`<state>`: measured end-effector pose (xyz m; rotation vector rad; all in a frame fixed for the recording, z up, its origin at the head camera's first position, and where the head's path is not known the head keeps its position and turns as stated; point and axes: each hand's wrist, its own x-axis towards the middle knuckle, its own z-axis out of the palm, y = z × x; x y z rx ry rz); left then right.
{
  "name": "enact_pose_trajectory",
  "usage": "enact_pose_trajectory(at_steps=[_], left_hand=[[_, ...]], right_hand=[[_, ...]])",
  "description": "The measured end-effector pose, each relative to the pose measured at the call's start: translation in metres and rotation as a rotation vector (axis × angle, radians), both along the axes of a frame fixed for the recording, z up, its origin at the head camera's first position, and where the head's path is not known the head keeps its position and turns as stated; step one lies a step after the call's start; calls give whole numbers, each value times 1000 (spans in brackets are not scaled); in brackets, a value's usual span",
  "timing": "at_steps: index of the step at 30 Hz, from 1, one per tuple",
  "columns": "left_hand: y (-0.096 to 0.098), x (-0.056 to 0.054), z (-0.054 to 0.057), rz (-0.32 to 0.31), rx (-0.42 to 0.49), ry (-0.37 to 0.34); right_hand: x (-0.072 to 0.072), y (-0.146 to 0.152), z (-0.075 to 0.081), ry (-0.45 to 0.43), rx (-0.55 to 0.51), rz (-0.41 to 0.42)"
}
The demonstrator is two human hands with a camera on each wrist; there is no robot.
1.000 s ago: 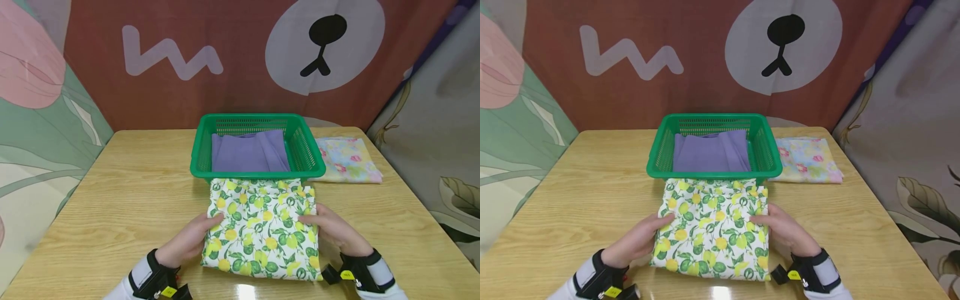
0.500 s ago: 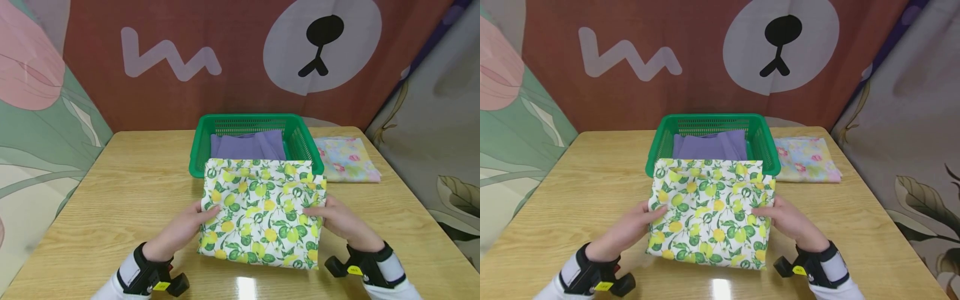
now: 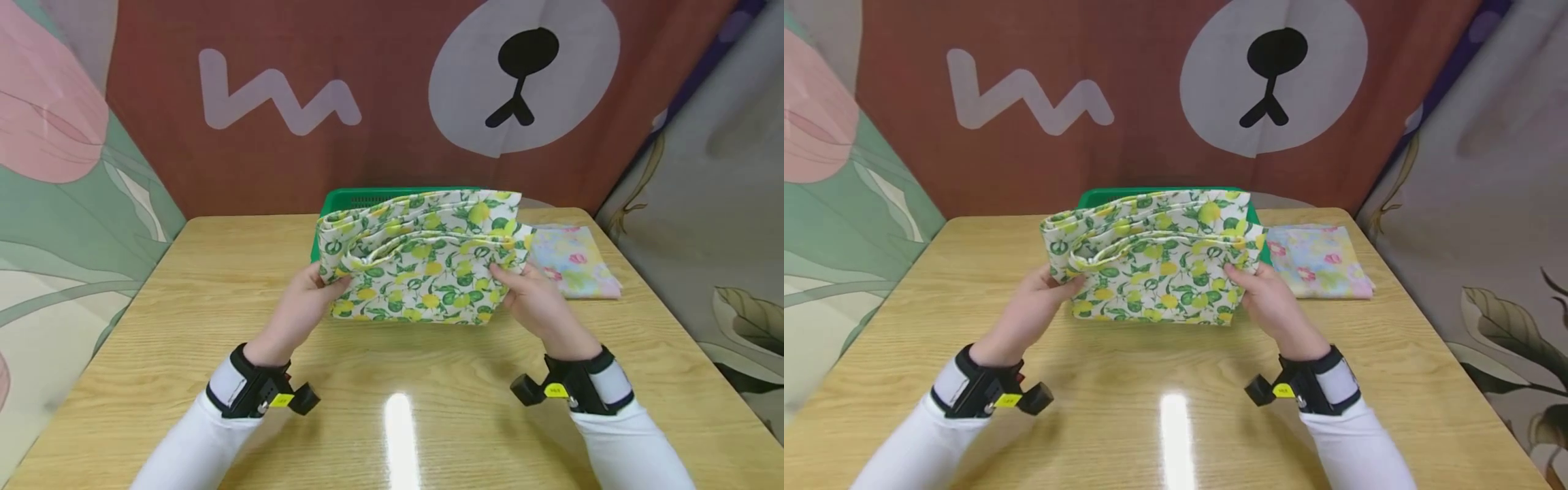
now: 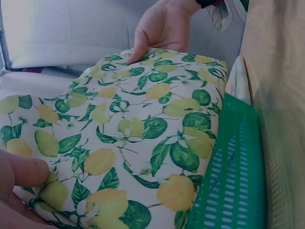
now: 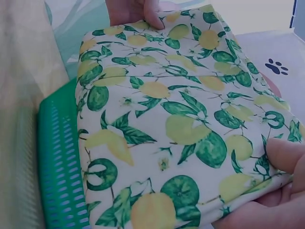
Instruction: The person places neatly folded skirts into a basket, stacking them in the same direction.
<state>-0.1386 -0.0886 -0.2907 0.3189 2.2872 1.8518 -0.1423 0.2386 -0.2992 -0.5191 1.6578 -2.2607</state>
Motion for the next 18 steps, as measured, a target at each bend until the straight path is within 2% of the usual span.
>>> enact_pose_trajectory(at_steps=[4, 9, 15, 18], left_hand=[[5, -12, 5, 65, 9, 58], [6, -24, 7, 69, 53, 86], [6, -40, 15, 83, 40, 185], [7, -49, 15, 89, 28, 187]], right_hand=[[-12, -3, 9, -13, 30, -56], [-23, -4, 18, -30, 21, -106], [-37, -5, 28, 12, 14, -149], [-45, -5, 27, 5, 27, -174]])
